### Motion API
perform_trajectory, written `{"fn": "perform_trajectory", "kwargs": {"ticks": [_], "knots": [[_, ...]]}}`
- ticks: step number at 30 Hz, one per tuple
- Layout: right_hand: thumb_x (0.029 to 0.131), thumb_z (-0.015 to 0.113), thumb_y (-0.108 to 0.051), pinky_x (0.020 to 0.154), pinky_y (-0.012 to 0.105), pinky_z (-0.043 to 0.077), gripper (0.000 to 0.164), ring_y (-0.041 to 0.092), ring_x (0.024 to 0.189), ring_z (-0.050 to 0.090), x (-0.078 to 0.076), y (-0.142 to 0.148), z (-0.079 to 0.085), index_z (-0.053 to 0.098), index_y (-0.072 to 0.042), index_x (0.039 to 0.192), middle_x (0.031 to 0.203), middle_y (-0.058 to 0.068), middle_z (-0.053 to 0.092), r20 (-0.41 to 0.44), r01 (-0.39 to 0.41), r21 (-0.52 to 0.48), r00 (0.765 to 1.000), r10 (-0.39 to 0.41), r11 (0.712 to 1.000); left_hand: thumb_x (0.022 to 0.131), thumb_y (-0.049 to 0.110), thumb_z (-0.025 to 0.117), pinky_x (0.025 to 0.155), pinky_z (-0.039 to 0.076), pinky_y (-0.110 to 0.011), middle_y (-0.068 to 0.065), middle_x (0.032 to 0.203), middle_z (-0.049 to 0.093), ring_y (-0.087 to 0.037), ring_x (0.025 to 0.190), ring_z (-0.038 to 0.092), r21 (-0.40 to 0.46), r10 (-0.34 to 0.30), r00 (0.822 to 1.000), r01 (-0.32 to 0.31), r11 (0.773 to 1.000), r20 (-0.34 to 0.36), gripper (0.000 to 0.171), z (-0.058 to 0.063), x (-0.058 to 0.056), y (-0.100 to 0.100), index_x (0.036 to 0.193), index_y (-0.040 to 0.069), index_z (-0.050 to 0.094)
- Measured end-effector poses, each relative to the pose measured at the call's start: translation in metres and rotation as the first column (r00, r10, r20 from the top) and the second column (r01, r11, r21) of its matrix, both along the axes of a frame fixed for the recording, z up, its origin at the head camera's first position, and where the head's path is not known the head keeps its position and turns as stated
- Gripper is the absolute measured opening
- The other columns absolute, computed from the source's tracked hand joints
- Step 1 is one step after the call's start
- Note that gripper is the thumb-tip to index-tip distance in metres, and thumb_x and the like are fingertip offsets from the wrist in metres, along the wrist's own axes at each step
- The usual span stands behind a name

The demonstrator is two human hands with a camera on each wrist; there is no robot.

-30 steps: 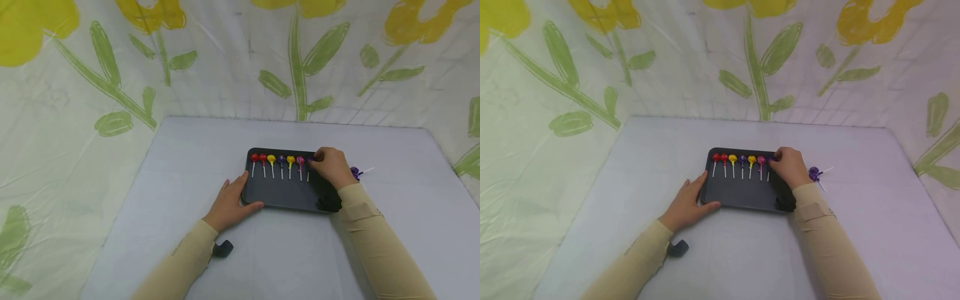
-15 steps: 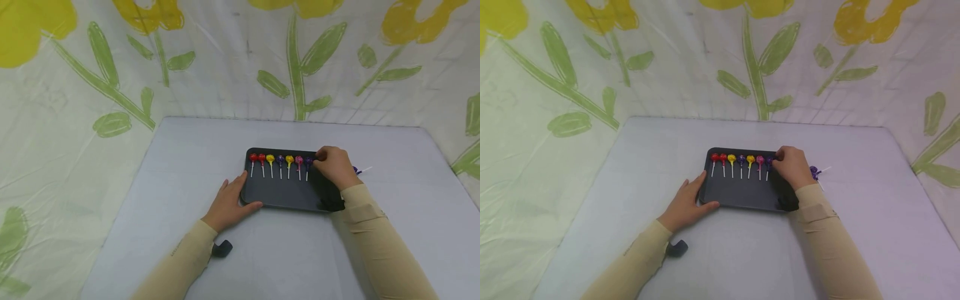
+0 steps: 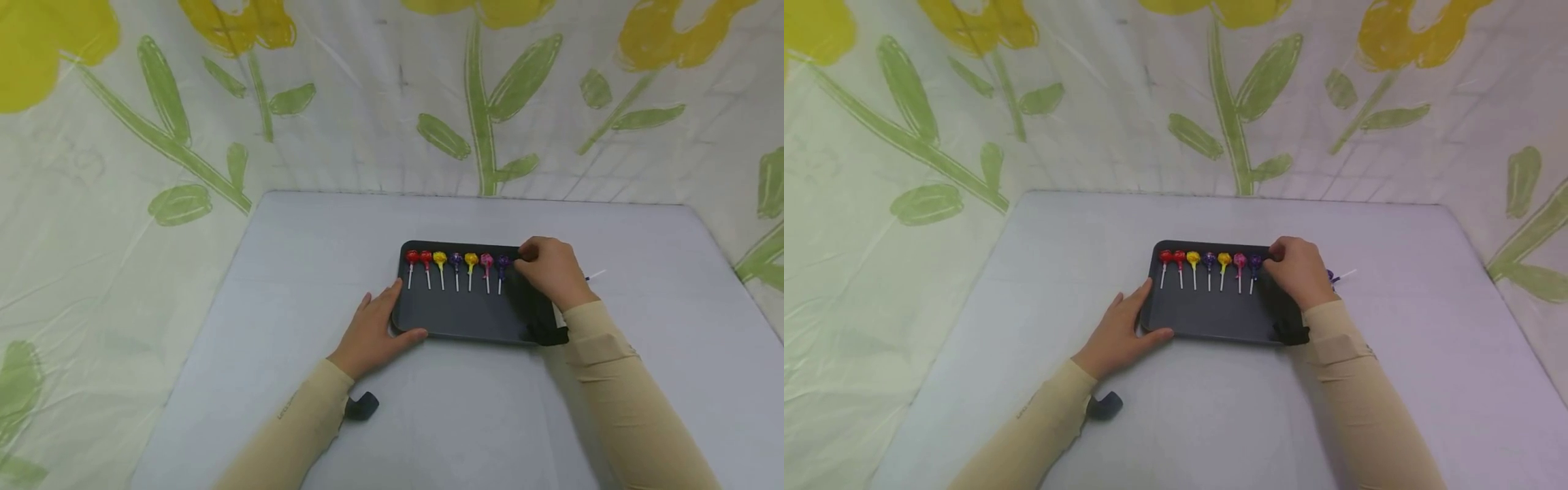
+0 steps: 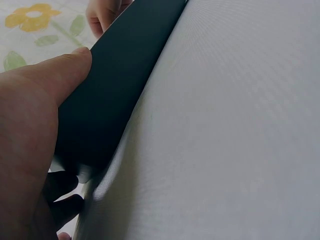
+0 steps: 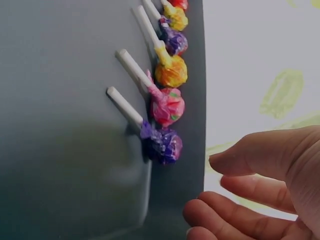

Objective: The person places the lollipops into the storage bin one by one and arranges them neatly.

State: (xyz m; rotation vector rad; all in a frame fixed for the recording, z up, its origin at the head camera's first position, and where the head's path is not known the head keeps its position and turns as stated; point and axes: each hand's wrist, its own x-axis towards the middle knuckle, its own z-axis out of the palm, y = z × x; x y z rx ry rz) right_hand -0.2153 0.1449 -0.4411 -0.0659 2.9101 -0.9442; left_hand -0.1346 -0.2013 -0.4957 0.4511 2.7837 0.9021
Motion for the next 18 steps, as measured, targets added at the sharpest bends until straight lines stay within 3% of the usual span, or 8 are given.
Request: {"fn": "perform_trajectory", "kwargs": {"ticks": [18], "knots": [[0.099,0.066,-0.017,0.088,0.057,0.055,0.032,0.042,0.104,0.068,0.010,0.013,0.004,0.071,0.006,0.120,0.113,0.028,0.073,-0.005,0.033,-0.041,0.999,-0.033,0.999,0.090,0.079,0.061,0.132,0.009,-0.045,-0.004,0.170,0.035,-0.022,0.156,0.035,0.000,-0.001,1.000,0.001,1.000,-0.010,0.109,-0.002,-0.001,0.000,0.169,0.014,0.021]]}}
